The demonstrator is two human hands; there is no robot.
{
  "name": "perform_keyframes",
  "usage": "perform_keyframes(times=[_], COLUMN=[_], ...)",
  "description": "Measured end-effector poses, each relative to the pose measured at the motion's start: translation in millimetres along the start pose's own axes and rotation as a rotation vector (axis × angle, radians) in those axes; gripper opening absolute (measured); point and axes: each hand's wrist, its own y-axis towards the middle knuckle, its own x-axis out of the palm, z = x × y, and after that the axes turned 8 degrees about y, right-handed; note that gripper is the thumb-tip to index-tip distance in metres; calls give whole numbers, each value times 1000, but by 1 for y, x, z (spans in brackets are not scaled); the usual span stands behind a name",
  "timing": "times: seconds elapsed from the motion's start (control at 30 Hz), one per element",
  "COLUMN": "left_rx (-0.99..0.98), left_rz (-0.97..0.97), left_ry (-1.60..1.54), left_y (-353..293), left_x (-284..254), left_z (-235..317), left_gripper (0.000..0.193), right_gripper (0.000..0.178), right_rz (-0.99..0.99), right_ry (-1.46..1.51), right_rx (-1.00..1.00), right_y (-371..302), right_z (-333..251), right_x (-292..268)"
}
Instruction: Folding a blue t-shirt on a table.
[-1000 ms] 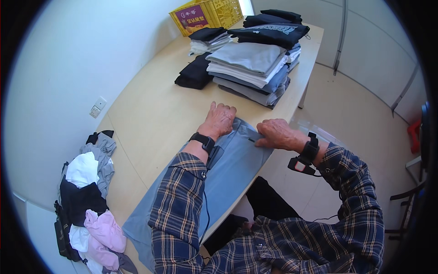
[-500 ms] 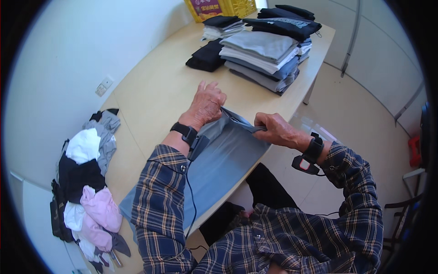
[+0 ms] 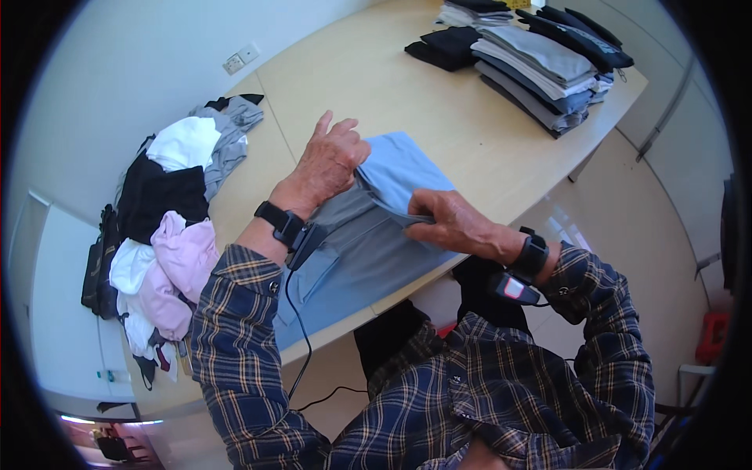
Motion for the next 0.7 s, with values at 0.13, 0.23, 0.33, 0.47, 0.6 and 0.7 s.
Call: perform_keyframes(times=[0.13,0.23,0.33,0.47,0.6,0.7], left_rx=[-57,-97,-126,-120,-162,-281], left_rz=[-49,-63,-63,-47,-188,-194], left_ry=[-1,-11,-33,16,75,34], left_y=[-22,-36,-48,-71,-99,-107], left_x=[-14,-16,-13,4,6,-3], left_z=[1,3,3,4,4,9], left_gripper=[14,14,14,16,17,20], right_gripper=[21,23,24,24,22,20], right_rz=[-72,-107,-173,-368,-412,-287], right_ry=[17,-11,-70,79,73,42], right_rx=[-58,-80,-91,-104,-142,-69], right_y=[6,10,13,8,-3,-7], right_z=[-4,-8,-14,-30,-33,-33], right_x=[13,21,29,39,34,13])
